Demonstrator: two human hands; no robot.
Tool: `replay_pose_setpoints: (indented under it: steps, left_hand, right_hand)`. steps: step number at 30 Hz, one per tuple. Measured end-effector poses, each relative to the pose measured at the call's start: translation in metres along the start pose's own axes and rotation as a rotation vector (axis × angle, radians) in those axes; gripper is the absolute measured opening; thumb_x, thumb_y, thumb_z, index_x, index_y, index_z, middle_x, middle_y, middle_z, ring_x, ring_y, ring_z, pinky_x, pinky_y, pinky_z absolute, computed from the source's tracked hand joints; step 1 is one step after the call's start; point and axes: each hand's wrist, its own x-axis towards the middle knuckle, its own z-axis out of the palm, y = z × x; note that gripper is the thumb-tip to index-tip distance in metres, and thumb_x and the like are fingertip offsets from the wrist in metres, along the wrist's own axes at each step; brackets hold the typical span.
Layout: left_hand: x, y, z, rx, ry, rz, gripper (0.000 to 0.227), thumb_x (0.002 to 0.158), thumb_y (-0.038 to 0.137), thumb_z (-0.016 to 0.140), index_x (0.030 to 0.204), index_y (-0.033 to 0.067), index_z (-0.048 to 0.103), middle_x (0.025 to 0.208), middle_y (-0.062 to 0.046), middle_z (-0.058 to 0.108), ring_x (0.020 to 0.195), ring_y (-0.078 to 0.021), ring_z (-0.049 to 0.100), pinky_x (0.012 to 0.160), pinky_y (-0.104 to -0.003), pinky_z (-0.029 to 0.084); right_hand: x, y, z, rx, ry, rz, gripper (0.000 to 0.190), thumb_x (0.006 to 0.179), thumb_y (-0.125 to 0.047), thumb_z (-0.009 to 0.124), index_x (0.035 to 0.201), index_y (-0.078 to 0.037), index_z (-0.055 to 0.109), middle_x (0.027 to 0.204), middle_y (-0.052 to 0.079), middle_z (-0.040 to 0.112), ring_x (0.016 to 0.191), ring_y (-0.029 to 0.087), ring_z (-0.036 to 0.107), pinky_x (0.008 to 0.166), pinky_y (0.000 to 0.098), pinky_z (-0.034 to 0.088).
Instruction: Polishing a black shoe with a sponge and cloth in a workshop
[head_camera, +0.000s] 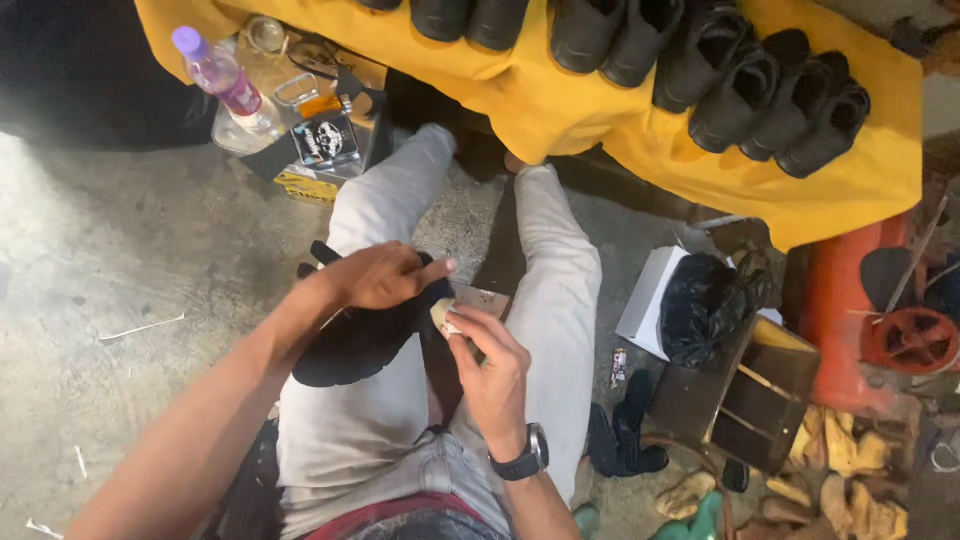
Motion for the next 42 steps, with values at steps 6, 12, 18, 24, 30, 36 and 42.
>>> replay_pose_setpoints:
  steps: [6, 12, 18, 24, 30, 36, 42]
  left_hand:
    - [0.027, -0.095, 0.042, 0.828, 0.479, 0.522, 0.033, 0.106, 0.020, 0.054, 0.099, -0.0055, 0.073, 0.057, -0.019, 0.055, 0.061, -0.0401, 0.067, 0.054, -0.045, 0.054]
    - [0.023, -0.060, 0.013, 0.148, -0.028, -0.204, 0.068, 0.100, 0.065, 0.047, 0.074, 0.0056, 0.068, 0.070, -0.018, 0.070, 0.077, -0.0328, 0.073, 0.068, -0.042, 0.054]
    - [0.044, -0.123, 0.062, 0.841, 0.401, 0.204, 0.037, 0.101, 0.036, 0.053, 0.082, 0.0066, 0.065, 0.063, -0.021, 0.060, 0.061, -0.0425, 0.068, 0.060, -0.052, 0.057]
    - [0.021, -0.057, 0.035, 0.077, 0.262, -0.182, 0.062, 0.097, 0.056, 0.045, 0.070, 0.0035, 0.065, 0.061, -0.023, 0.061, 0.073, -0.0414, 0.071, 0.067, -0.051, 0.052]
    - [0.016, -0.035, 0.025, -0.023, 0.256, -0.214, 0.061, 0.093, 0.050, 0.050, 0.057, 0.0013, 0.060, 0.052, -0.025, 0.056, 0.063, -0.0435, 0.067, 0.063, -0.049, 0.048]
    - [0.020, -0.047, 0.023, -0.030, 0.236, -0.183, 0.051, 0.093, 0.047, 0.049, 0.069, 0.0058, 0.066, 0.059, -0.024, 0.061, 0.074, -0.0439, 0.070, 0.067, -0.050, 0.051]
    - [0.020, -0.037, 0.023, -0.098, 0.229, -0.255, 0.059, 0.094, 0.047, 0.051, 0.062, -0.0011, 0.063, 0.060, -0.027, 0.060, 0.067, -0.0410, 0.066, 0.068, -0.048, 0.050]
  right_hand:
    - [-0.002, 0.008, 0.010, 0.004, -0.091, 0.081, 0.042, 0.079, 0.004, 0.078, 0.120, -0.009, 0.077, 0.102, 0.014, 0.080, 0.098, 0.032, 0.077, 0.083, 0.0392, 0.062]
    - [0.015, 0.012, 0.006, -0.081, 0.002, 0.021, 0.021, 0.078, 0.005, 0.078, 0.095, -0.007, 0.080, 0.107, 0.008, 0.078, 0.096, 0.029, 0.077, 0.085, 0.0372, 0.062]
    - [0.006, 0.023, 0.027, -0.068, -0.147, -0.032, 0.016, 0.080, 0.002, 0.081, 0.087, -0.012, 0.082, 0.093, -0.002, 0.076, 0.091, 0.021, 0.078, 0.084, 0.0321, 0.062]
    - [0.016, 0.034, 0.024, 0.080, -0.262, -0.077, 0.016, 0.078, 0.004, 0.081, 0.088, -0.010, 0.082, 0.089, 0.004, 0.076, 0.098, 0.026, 0.074, 0.090, 0.0370, 0.060]
    - [0.026, 0.053, 0.023, 0.174, -0.366, 0.124, 0.015, 0.080, -0.002, 0.082, 0.093, -0.010, 0.082, 0.099, 0.003, 0.080, 0.102, 0.024, 0.075, 0.091, 0.0376, 0.057]
    - [0.027, 0.054, 0.029, 0.047, -0.290, 0.294, 0.041, 0.082, -0.018, 0.086, 0.122, -0.015, 0.076, 0.109, 0.010, 0.071, 0.099, 0.030, 0.074, 0.080, 0.0359, 0.061]
    - [0.021, 0.054, 0.030, 0.267, -0.311, 0.529, 0.037, 0.089, -0.010, 0.078, 0.126, -0.009, 0.073, 0.109, 0.018, 0.070, 0.074, 0.018, 0.074, 0.059, 0.0220, 0.063]
